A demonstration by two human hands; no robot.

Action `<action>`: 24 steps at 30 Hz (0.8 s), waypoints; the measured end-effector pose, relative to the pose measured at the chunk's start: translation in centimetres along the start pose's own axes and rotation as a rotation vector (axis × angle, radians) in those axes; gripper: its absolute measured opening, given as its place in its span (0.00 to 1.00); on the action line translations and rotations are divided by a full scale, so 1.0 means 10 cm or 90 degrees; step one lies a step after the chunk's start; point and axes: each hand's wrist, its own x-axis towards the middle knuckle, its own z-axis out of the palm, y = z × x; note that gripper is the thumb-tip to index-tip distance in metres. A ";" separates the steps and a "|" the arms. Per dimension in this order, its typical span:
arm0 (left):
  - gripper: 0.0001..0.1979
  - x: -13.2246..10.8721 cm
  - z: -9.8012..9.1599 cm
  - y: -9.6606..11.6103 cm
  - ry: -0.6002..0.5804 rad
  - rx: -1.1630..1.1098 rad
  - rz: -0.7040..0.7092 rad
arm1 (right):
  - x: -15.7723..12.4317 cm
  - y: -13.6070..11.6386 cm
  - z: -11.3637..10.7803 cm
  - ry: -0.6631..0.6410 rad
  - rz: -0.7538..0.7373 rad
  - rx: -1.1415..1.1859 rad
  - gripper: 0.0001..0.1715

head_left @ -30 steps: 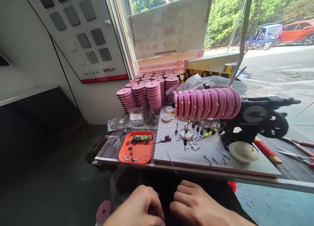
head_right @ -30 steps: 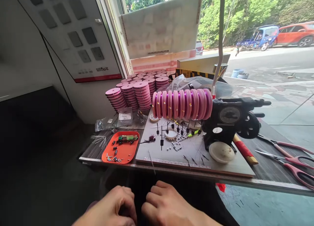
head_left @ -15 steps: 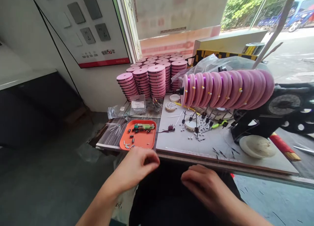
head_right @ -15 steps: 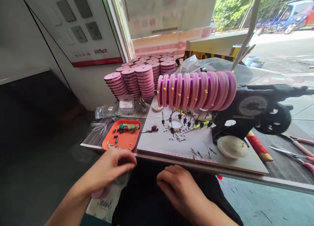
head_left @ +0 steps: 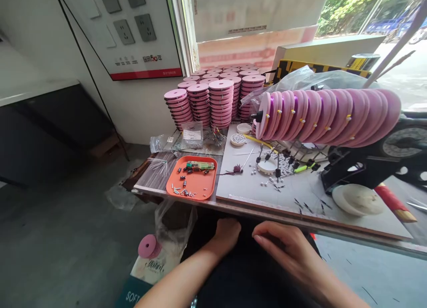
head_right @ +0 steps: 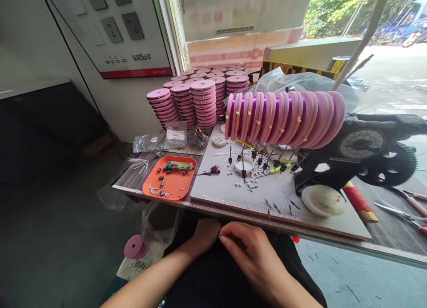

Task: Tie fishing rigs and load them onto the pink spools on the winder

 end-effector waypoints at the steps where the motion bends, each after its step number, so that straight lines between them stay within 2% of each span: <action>1: 0.11 -0.01 -0.01 0.01 -0.002 0.007 -0.007 | 0.00 0.00 0.01 0.001 -0.001 0.003 0.14; 4: 0.10 -0.22 -0.15 0.01 0.011 0.031 -0.018 | 0.01 -0.03 0.02 0.017 -0.004 0.024 0.13; 8: 0.09 -0.82 -0.60 -0.04 0.033 0.044 0.016 | 0.00 -0.06 0.02 0.032 -0.003 0.060 0.12; 9: 0.10 -0.96 -0.75 -0.03 0.057 0.042 0.032 | -0.01 -0.07 0.02 0.035 -0.005 0.063 0.12; 11: 0.12 -1.13 -1.02 0.03 0.169 0.011 0.062 | -0.03 -0.08 0.03 0.038 -0.016 0.059 0.12; 13: 0.13 -1.12 -1.24 0.14 0.282 0.067 0.016 | -0.05 -0.09 0.04 0.036 -0.032 0.040 0.12; 14: 0.13 -1.05 -1.31 0.21 0.310 0.120 -0.021 | -0.06 -0.10 0.04 0.033 -0.042 0.028 0.12; 16: 0.12 -0.86 -1.40 0.37 0.327 0.181 -0.049 | -0.07 -0.11 0.04 0.025 -0.062 0.007 0.12; 19: 0.10 -0.62 -1.45 0.54 0.330 0.186 -0.006 | -0.06 -0.11 0.04 0.021 -0.084 -0.008 0.11; 22: 0.10 -0.55 -1.50 0.51 0.346 0.165 0.074 | -0.05 -0.10 0.03 0.017 -0.099 -0.006 0.11; 24: 0.10 -0.59 -1.56 0.36 0.425 0.118 0.101 | -0.04 -0.09 0.03 0.007 -0.100 0.002 0.11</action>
